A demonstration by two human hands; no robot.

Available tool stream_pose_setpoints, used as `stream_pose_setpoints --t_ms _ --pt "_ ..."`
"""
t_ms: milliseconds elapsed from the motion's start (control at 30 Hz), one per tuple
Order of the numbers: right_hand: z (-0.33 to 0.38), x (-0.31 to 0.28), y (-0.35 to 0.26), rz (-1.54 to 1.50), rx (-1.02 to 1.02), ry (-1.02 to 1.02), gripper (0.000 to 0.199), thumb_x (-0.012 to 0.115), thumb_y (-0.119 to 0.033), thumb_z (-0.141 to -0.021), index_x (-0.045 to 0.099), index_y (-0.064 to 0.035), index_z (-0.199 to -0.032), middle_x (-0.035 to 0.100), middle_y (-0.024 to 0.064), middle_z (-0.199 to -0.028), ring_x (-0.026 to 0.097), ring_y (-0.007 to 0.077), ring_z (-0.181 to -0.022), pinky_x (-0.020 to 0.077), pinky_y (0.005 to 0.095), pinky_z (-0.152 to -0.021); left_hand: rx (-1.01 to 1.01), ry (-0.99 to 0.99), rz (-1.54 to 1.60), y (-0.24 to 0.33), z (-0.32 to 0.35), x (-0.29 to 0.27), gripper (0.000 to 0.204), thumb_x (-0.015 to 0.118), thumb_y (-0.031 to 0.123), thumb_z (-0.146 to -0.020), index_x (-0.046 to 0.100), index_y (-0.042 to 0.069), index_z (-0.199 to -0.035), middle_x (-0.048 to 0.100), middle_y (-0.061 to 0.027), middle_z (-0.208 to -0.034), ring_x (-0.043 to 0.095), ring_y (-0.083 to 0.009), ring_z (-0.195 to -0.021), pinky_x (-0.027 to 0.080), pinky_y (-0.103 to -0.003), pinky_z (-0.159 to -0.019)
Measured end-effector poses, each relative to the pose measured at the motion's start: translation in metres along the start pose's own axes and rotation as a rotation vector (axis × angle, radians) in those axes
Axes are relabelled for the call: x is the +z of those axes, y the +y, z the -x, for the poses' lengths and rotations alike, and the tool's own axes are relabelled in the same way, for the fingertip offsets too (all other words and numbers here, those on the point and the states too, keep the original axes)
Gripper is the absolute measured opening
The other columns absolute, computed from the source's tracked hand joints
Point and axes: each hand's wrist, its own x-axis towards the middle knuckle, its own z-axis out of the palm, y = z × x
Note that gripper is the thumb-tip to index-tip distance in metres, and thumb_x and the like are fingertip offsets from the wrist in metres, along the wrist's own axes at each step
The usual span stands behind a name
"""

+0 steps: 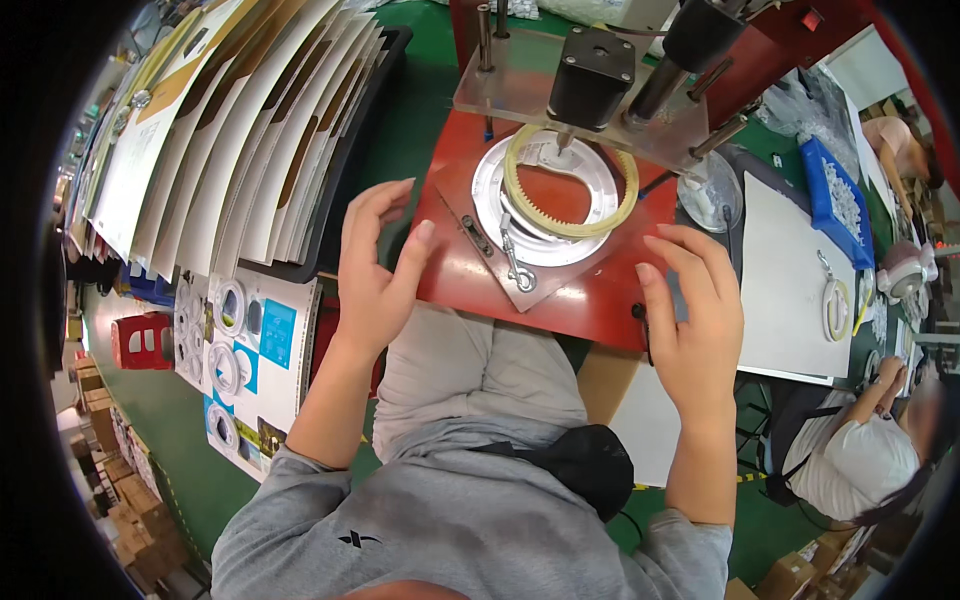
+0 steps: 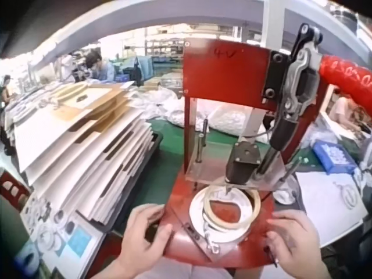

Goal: Applying adhesive to circular plastic rings and attaching them to filter bag components using a manual press station.

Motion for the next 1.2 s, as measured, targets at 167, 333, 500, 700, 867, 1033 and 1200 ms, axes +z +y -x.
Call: stream_pose_setpoints --t_ms 167,333,500,700,867,1033,1200 --pt "-0.005 0.021 -0.005 -0.119 -0.011 0.071 0.024 0.075 -0.001 -0.093 0.073 0.0004 -0.116 0.068 0.0166 -0.125 0.067 0.0317 -0.111 0.0566 0.0382 -0.088 0.191 -0.113 0.034 0.026 -0.025 -0.002 0.021 0.076 0.002 -0.088 0.073 0.002 -0.11 0.069 -0.0127 -0.109 0.065 -0.0309 -0.103 0.053 -0.039 -0.09" --pt "-0.015 0.035 -0.003 -0.081 -0.063 0.08 0.027 0.074 0.0 -0.09 0.073 -0.0036 -0.117 0.067 0.0133 -0.129 0.065 0.0336 -0.117 0.0508 0.0425 -0.099 0.355 -0.23 -0.027 0.044 -0.038 0.018 0.019 0.08 -0.001 -0.082 0.076 0.003 -0.1 0.068 -0.009 -0.103 0.063 -0.0273 -0.094 0.051 -0.037 -0.082" --pt "-0.021 0.048 0.004 0.018 -0.198 0.009 0.03 0.073 -0.003 -0.089 0.073 -0.0069 -0.119 0.068 0.0097 -0.129 0.063 0.0338 -0.127 0.0433 0.0449 -0.108 0.406 -0.264 -0.102 0.042 -0.04 0.031 0.019 0.082 0.002 -0.078 0.075 0.005 -0.095 0.064 -0.0067 -0.098 0.06 -0.0281 -0.092 0.05 -0.038 -0.08" --pt "-0.027 0.05 0.014 -0.03 -0.232 -0.004 0.027 0.075 -0.003 -0.087 0.076 -0.0082 -0.114 0.071 0.0073 -0.119 0.065 0.0314 -0.123 0.047 0.0418 -0.102 0.446 -0.322 -0.169 0.047 -0.048 0.034 0.015 0.081 0.003 -0.079 0.072 0.005 -0.091 0.064 -0.0062 -0.1 0.058 -0.0286 -0.098 0.05 -0.039 -0.084" --pt "-0.03 0.047 0.015 -0.042 -0.253 -0.012 0.028 0.075 -0.002 -0.083 0.078 -0.0091 -0.11 0.07 0.0068 -0.111 0.066 0.0301 -0.114 0.0495 0.0403 -0.096 0.378 -0.409 -0.071 0.052 -0.053 0.025 0.013 0.08 0.003 -0.081 0.072 0.006 -0.091 0.069 -0.0036 -0.097 0.058 -0.0286 -0.098 0.05 -0.039 -0.086" --pt "-0.029 0.051 0.014 -0.096 -0.279 -0.014 0.03 0.074 -0.002 -0.08 0.079 -0.0091 -0.109 0.069 0.0066 -0.105 0.066 0.0292 -0.106 0.0506 0.0397 -0.09 0.337 -0.51 -0.016 0.051 -0.058 0.009 0.012 0.079 0.003 -0.082 0.072 0.005 -0.092 0.072 -0.0035 -0.09 0.059 -0.0279 -0.092 0.05 -0.038 -0.083" --pt "-0.028 0.061 0.001 -0.07 -0.295 0.053 0.033 0.073 0.0 -0.078 0.079 -0.0097 -0.109 0.069 0.0054 -0.102 0.066 0.0275 -0.101 0.05 0.0389 -0.084 0.377 -0.542 -0.046 0.043 -0.058 0.004 0.012 0.079 0.002 -0.083 0.074 0.005 -0.094 0.074 -0.0052 -0.092 0.061 -0.0274 -0.087 0.051 -0.037 -0.08"
